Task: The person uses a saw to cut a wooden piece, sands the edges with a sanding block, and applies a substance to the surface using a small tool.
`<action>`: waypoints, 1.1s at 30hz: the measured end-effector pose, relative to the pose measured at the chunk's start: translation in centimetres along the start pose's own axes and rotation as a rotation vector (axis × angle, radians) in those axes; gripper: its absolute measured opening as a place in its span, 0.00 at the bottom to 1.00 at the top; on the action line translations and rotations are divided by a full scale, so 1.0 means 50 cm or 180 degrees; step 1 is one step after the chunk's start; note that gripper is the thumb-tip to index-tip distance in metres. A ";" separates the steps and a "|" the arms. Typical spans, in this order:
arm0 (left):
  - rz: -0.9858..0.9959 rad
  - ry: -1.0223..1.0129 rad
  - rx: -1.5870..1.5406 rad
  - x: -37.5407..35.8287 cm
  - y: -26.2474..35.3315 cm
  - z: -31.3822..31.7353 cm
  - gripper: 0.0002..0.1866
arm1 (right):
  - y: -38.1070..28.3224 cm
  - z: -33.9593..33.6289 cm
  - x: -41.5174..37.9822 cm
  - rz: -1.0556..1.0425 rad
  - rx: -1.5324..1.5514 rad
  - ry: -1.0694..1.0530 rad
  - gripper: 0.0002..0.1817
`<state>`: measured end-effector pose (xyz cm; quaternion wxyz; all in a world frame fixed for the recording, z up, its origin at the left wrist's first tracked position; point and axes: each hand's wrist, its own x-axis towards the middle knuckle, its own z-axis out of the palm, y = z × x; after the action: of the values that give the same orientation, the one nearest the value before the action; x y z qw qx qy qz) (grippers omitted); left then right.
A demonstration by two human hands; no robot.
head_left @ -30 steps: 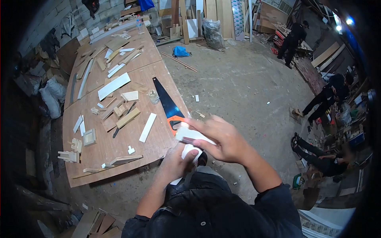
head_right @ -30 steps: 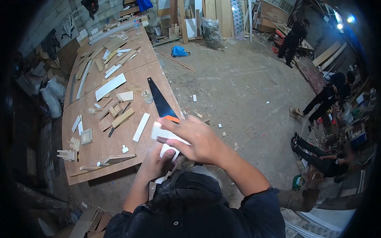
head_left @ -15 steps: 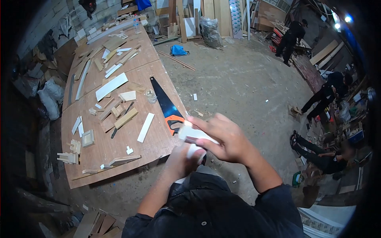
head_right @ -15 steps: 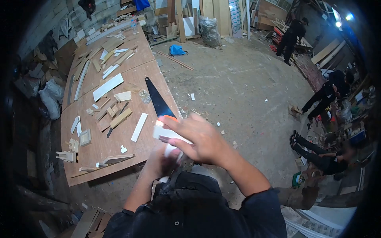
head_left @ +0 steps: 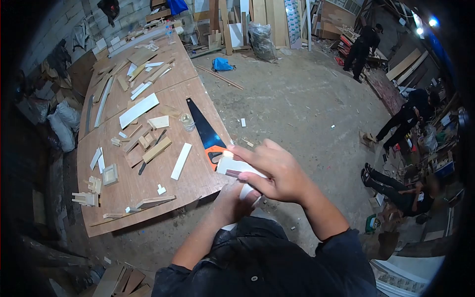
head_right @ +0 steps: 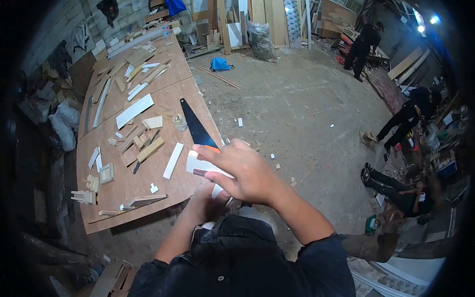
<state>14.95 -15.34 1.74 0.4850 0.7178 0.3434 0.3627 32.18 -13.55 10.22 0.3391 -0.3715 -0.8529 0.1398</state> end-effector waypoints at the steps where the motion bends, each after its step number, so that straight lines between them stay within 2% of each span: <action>1: 0.0020 -0.0002 0.0021 0.000 -0.005 -0.002 0.21 | 0.000 0.002 0.010 -0.0060 -0.0044 0.0027 0.29; 3: -0.0458 -0.0027 0.0186 -0.010 0.001 -0.018 0.20 | 0.013 0.013 -0.005 -0.0085 0.0110 0.0122 0.29; 4: -0.0162 0.0148 0.0205 -0.011 -0.019 -0.024 0.21 | 0.019 0.010 -0.019 -0.0030 0.0119 0.0057 0.29; 5: -0.0157 0.0184 0.0208 -0.010 -0.017 -0.030 0.21 | 0.024 0.007 -0.021 0.0009 0.0122 -0.0001 0.29; 7: -0.1074 -0.0038 -0.0749 -0.011 -0.013 -0.039 0.21 | 0.018 -0.002 -0.009 0.0001 0.0093 -0.0018 0.29; 8: -0.0946 -0.0386 -0.0232 -0.004 -0.009 -0.020 0.19 | 0.013 -0.004 -0.011 0.0059 0.0060 -0.0023 0.29; 9: -0.0954 -0.0395 -0.0239 -0.002 -0.024 0.008 0.19 | 0.011 0.001 -0.010 0.0072 0.0062 -0.0027 0.29; 11: 0.0844 0.0125 0.0540 0.016 -0.071 0.048 0.18 | 0.016 0.005 0.013 -0.0068 0.0047 -0.0037 0.30; 12: 0.0526 -0.0009 0.0468 0.004 -0.058 0.033 0.19 | 0.017 -0.018 0.010 0.0072 0.0012 -0.0193 0.29; 13: 0.0503 0.0001 0.0461 0.001 -0.030 0.008 0.19 | 0.027 -0.033 -0.004 0.0075 0.0030 -0.0212 0.29; 15: -0.1110 0.0127 -0.0402 0.010 0.017 -0.047 0.21 | 0.053 -0.065 -0.021 0.0913 0.0830 0.1004 0.28; 17: -0.0985 0.0337 -0.0405 0.001 -0.021 -0.054 0.23 | 0.066 -0.089 -0.030 0.0877 0.1172 0.1512 0.31; 19: -0.0989 0.0387 -0.1352 -0.002 -0.031 -0.060 0.27 | 0.072 -0.074 -0.041 0.0862 0.1365 0.1532 0.32; 23: -0.0883 0.0487 -0.2089 0.006 -0.035 -0.044 0.26 | 0.070 -0.037 -0.060 0.1266 0.1755 0.1268 0.28; 25: -0.0585 0.0237 -0.2514 0.019 -0.026 -0.042 0.27 | 0.077 -0.023 -0.057 0.1095 0.1468 0.1390 0.27; 27: -0.0448 0.0068 -0.2108 0.022 -0.044 -0.044 0.26 | 0.070 -0.021 -0.056 0.1782 0.2882 0.1263 0.26; 29: -0.0313 -0.0107 -0.1714 0.020 -0.051 -0.047 0.26 | 0.074 -0.004 -0.052 0.1757 0.3071 0.1405 0.26; 31: -0.0683 -0.0120 -0.2066 0.023 -0.044 -0.045 0.28 | 0.069 0.000 -0.049 0.2073 0.3831 0.1359 0.26; 32: -0.0858 0.0103 -0.2109 0.022 -0.047 -0.039 0.29 | 0.071 0.008 -0.049 0.2209 0.4017 0.1341 0.26; 33: -0.0851 0.0046 -0.2121 0.023 -0.052 -0.035 0.29 | 0.077 0.012 -0.053 0.2217 0.3983 0.1394 0.26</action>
<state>13.69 -12.82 -0.03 0.7332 0.4664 0.3005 0.3932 35.15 -12.84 6.61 0.5852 -0.3771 -0.3602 0.6210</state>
